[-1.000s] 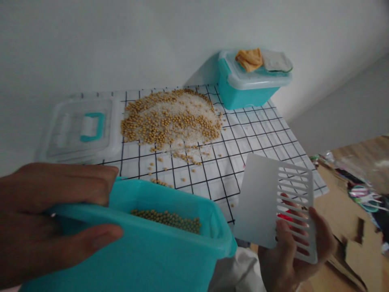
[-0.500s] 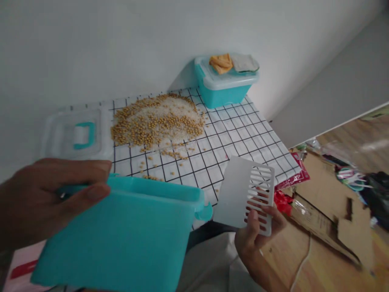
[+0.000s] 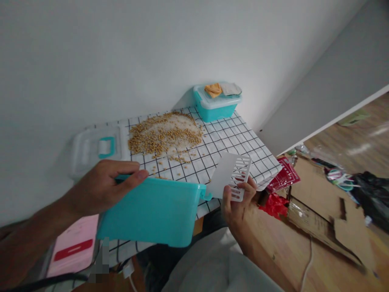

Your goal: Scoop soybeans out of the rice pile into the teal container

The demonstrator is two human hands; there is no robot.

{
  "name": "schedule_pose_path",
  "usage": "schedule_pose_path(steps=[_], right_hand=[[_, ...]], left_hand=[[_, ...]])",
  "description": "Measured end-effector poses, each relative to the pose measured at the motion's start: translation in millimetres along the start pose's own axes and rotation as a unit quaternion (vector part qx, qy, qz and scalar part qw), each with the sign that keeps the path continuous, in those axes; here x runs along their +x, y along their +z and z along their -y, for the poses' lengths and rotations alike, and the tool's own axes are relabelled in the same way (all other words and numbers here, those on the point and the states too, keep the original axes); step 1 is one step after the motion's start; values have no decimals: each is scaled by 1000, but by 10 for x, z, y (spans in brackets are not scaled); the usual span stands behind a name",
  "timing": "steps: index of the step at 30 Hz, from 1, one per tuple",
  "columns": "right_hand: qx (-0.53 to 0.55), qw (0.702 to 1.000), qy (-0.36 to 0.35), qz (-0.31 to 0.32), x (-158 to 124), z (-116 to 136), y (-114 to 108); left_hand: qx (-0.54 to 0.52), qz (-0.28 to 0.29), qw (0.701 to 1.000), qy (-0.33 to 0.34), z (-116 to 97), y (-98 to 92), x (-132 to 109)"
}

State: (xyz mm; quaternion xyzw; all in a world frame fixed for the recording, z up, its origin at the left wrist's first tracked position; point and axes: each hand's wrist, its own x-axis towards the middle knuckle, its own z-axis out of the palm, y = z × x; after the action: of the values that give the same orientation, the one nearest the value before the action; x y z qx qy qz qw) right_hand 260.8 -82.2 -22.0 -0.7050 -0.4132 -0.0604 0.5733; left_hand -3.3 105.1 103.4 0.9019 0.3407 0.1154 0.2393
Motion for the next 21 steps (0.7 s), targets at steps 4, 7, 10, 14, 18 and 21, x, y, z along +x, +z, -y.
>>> schedule_pose_path(steps=[4,7,10,14,18,21], right_hand=[[25,999,-6,24,140,20,96],[54,998,13,35,255,2,125],[98,993,47,45,397,-53,75],[153,982,86,71,686,-188,-98],[167,954,154,194,954,-333,-380],[101,963,186,168,847,-376,-605]], left_hand=[[1,11,1000,-2,-29,-2,-5],[-10,11,1000,-8,-30,3,-22],[-19,8,1000,-15,-28,10,-40],[-28,5,999,-22,-38,16,-59],[-30,3,999,-26,-65,16,-77],[-21,-2,999,-31,-60,17,-103]])
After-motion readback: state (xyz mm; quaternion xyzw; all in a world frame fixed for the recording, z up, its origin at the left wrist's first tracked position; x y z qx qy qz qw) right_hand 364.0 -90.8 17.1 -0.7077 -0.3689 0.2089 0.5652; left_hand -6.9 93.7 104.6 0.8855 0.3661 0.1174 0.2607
